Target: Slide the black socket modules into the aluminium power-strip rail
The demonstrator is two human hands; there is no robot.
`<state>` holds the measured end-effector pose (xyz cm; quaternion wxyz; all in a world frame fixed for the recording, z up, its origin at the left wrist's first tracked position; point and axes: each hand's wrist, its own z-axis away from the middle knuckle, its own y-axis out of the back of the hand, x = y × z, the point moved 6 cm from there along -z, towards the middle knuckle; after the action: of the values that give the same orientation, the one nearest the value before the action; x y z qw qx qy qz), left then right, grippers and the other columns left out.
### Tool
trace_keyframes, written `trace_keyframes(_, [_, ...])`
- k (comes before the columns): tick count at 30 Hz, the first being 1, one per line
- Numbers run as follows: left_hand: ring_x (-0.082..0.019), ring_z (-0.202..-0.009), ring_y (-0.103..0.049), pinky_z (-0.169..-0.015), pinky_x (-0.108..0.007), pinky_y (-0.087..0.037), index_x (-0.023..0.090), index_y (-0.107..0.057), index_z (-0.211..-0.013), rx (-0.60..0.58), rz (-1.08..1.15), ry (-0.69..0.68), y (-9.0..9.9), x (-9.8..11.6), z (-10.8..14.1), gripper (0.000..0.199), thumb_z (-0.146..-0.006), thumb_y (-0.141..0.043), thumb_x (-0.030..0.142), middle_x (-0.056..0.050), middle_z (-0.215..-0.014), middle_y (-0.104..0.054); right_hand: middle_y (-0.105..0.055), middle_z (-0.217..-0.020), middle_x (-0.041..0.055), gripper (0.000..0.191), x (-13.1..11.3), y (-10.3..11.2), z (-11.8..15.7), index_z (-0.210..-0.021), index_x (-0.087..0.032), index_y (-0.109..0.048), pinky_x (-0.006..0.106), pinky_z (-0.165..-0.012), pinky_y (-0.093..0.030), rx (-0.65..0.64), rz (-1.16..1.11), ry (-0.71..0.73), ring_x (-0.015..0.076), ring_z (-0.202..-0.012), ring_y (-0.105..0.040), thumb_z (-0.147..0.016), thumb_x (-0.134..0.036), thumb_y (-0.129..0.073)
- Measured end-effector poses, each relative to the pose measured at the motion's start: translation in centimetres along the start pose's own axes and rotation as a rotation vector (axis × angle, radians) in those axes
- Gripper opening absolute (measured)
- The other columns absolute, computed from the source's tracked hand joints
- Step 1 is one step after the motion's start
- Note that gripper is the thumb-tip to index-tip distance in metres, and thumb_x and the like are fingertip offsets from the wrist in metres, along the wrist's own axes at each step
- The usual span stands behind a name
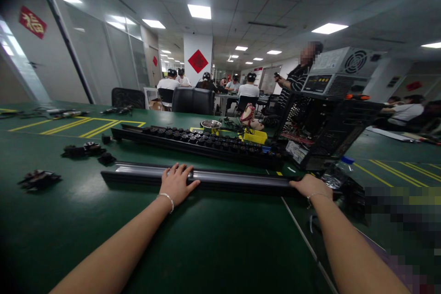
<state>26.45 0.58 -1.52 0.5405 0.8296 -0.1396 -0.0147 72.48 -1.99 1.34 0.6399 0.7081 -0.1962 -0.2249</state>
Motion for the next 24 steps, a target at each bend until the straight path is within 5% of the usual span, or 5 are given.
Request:
trace_keyframes(4, [-0.030, -0.126, -0.031, -0.100, -0.049, -0.021, 0.030, -0.048, -0.125, -0.014, 0.004, 0.002, -0.1, 0.0, 0.0, 0.063, -0.078, -0.028, 0.067, -0.006, -0.130, -0.049, -0.061, -0.104, 0.0196, 0.054, -0.8, -0.1, 0.7, -0.093, -0.012, -0.064, 0.041, -0.075, -0.045, -0.093, 0.056, -0.031, 0.0341, -0.097, -0.058, -0.067, -0.058, -0.049])
trace_keyframes(24, [-0.030, -0.127, -0.030, -0.101, -0.048, -0.021, 0.030, -0.047, -0.126, -0.055, -0.001, 0.018, 0.5, 0.2, 0.0, 0.061, -0.079, -0.031, 0.064, -0.006, -0.132, -0.047, -0.063, -0.100, 0.0191, 0.051, -5.3, 0.3, 3.1, -0.090, -0.013, -0.064, 0.040, -0.073, -0.045, -0.089, 0.051, 0.080, 0.0317, -0.091, -0.060, -0.067, -0.056, -0.050])
